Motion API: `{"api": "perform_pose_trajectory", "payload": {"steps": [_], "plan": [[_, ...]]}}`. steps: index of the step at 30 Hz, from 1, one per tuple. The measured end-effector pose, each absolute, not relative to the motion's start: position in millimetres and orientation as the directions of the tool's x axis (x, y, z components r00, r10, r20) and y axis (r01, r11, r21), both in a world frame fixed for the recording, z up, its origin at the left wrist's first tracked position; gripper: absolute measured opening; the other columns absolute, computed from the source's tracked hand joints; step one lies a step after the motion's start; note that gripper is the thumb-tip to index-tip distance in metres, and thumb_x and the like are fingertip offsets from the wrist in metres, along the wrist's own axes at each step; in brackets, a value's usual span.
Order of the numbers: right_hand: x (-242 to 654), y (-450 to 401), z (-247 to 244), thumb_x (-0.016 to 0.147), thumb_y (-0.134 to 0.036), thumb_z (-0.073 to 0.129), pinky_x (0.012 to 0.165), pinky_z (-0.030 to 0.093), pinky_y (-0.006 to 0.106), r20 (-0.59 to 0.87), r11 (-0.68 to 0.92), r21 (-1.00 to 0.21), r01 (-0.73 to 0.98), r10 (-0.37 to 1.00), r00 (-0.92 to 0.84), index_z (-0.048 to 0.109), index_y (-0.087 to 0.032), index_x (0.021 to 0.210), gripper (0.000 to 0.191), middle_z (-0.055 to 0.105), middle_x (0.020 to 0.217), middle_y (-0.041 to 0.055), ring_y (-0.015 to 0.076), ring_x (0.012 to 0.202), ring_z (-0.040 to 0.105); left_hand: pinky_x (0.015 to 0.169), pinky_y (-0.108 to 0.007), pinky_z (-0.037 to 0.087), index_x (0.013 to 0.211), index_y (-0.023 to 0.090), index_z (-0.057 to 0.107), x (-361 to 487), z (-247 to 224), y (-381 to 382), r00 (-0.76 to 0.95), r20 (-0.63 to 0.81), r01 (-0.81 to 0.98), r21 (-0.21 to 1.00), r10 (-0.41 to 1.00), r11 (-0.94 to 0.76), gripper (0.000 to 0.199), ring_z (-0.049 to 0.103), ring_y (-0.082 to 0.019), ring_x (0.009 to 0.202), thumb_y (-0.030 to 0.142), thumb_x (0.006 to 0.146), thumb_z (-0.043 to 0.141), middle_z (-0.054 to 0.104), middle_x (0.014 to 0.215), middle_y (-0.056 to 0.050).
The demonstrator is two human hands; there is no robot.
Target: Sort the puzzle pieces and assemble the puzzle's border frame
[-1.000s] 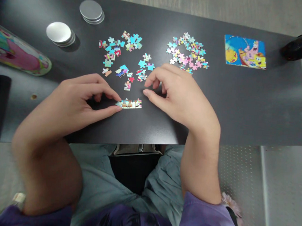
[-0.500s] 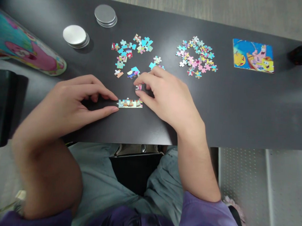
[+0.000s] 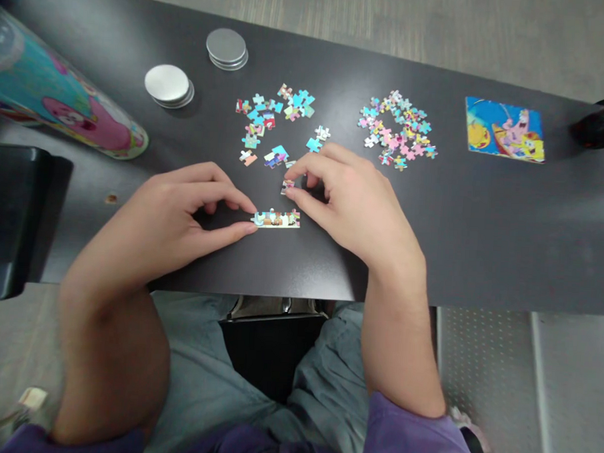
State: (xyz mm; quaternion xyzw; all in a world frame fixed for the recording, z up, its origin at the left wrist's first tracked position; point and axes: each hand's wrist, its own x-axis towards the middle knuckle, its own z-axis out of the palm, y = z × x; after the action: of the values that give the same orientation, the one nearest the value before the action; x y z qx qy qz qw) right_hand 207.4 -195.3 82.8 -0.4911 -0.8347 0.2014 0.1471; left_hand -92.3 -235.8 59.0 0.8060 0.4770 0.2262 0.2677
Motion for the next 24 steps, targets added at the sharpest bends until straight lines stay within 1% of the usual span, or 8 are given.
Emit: {"api": "perform_pose_trajectory", "payload": {"steps": [4, 6, 9, 12, 16, 20, 22, 24], "plan": [[227.7, -196.7, 89.3, 0.118, -0.028, 0.08, 0.089, 0.066, 0.053, 0.234, 0.513, -0.449, 0.732, 0.858, -0.458, 0.093, -0.03, 0.127, 0.015, 0.085, 0.111, 0.0087, 0.032, 0.089, 0.075, 0.086, -0.048, 0.06, 0.122, 0.029, 0.094, -74.7, 57.9, -235.4, 0.469, 0.106, 0.646, 0.636, 0.877, -0.422, 0.011, 0.08, -0.026, 0.095, 0.026, 0.115, 0.086, 0.087, 0.119, -0.004], [238.1, -197.9, 93.0, 0.116, -0.032, 0.083, 0.088, 0.067, 0.052, 0.277, 0.533, -0.421, 0.734, 0.846, -0.456, 0.093, -0.028, 0.127, 0.015, 0.085, 0.108, 0.0076, 0.0316, 0.086, 0.074, 0.087, -0.05, 0.062, 0.122, 0.029, 0.094, -65.5, 56.8, -235.2, 0.481, 0.105, 0.653, 0.62, 0.87, -0.435, 0.012, 0.082, -0.028, 0.096, 0.026, 0.116, 0.083, 0.087, 0.12, -0.004], [248.3, -199.4, 97.2, 0.118, -0.036, 0.081, 0.089, 0.069, 0.054, 0.214, 0.515, -0.421, 0.746, 0.856, -0.471, 0.092, -0.032, 0.128, 0.015, 0.088, 0.112, 0.0086, 0.033, 0.086, 0.076, 0.088, -0.051, 0.064, 0.122, 0.031, 0.092, -56.9, 56.3, -234.7, 0.492, 0.093, 0.663, 0.604, 0.866, -0.442, 0.012, 0.084, -0.03, 0.101, 0.029, 0.117, 0.082, 0.087, 0.122, -0.006], [254.2, -198.3, 96.1, 0.119, -0.038, 0.079, 0.086, 0.068, 0.056, 0.124, 0.487, -0.486, 0.726, 0.86, -0.494, 0.09, -0.036, 0.127, 0.014, 0.089, 0.117, 0.009, 0.0348, 0.087, 0.078, 0.088, -0.052, 0.066, 0.125, 0.032, 0.091, -60.0, 58.5, -232.6, 0.478, 0.086, 0.657, 0.625, 0.874, -0.421, 0.011, 0.084, -0.033, 0.1, 0.036, 0.117, 0.085, 0.087, 0.123, -0.007], [261.0, -193.8, 88.0, 0.117, -0.043, 0.081, 0.08, 0.064, 0.056, 0.058, 0.452, -0.555, 0.698, 0.858, -0.51, 0.089, -0.038, 0.122, 0.011, 0.087, 0.116, 0.01, 0.0361, 0.09, 0.079, 0.089, -0.053, 0.066, 0.131, 0.034, 0.089, -80.6, 63.5, -225.5, 0.357, 0.104, 0.701, 0.627, 0.928, -0.34, 0.022, 0.08, -0.033, 0.098, 0.051, 0.121, 0.08, 0.086, 0.125, -0.008], [264.1, -190.7, 80.8, 0.117, -0.044, 0.081, 0.076, 0.059, 0.053, 0.044, 0.428, -0.596, 0.68, 0.862, -0.505, 0.09, -0.038, 0.121, 0.011, 0.086, 0.117, 0.0101, 0.0363, 0.092, 0.08, 0.09, -0.053, 0.065, 0.142, 0.036, 0.087, -98.7, 65.0, -218.0, 0.266, 0.105, 0.76, 0.589, 0.958, -0.276, 0.031, 0.079, -0.033, 0.103, 0.056, 0.124, 0.072, 0.084, 0.135, -0.01], [264.0, -189.2, 78.2, 0.118, -0.042, 0.08, 0.076, 0.058, 0.053, 0.053, 0.426, -0.618, 0.661, 0.862, -0.505, 0.089, -0.038, 0.121, 0.011, 0.086, 0.116, 0.0102, 0.0363, 0.094, 0.08, 0.091, -0.054, 0.065, 0.145, 0.036, 0.086, -101.4, 64.9, -215.9, 0.258, 0.099, 0.776, 0.572, 0.961, -0.268, 0.033, 0.081, -0.034, 0.105, 0.057, 0.125, 0.069, 0.084, 0.141, -0.011], [263.0, -187.2, 75.6, 0.119, -0.041, 0.078, 0.077, 0.058, 0.053, 0.07, 0.428, -0.639, 0.639, 0.86, -0.506, 0.088, -0.037, 0.12, 0.011, 0.085, 0.115, 0.01, 0.0358, 0.095, 0.079, 0.092, -0.055, 0.066, 0.145, 0.036, 0.086, -101.2, 65.5, -215.2, 0.269, 0.104, 0.779, 0.562, 0.957, -0.28, 0.034, 0.081, -0.033, 0.103, 0.057, 0.125, 0.069, 0.084, 0.141, -0.011]]}}
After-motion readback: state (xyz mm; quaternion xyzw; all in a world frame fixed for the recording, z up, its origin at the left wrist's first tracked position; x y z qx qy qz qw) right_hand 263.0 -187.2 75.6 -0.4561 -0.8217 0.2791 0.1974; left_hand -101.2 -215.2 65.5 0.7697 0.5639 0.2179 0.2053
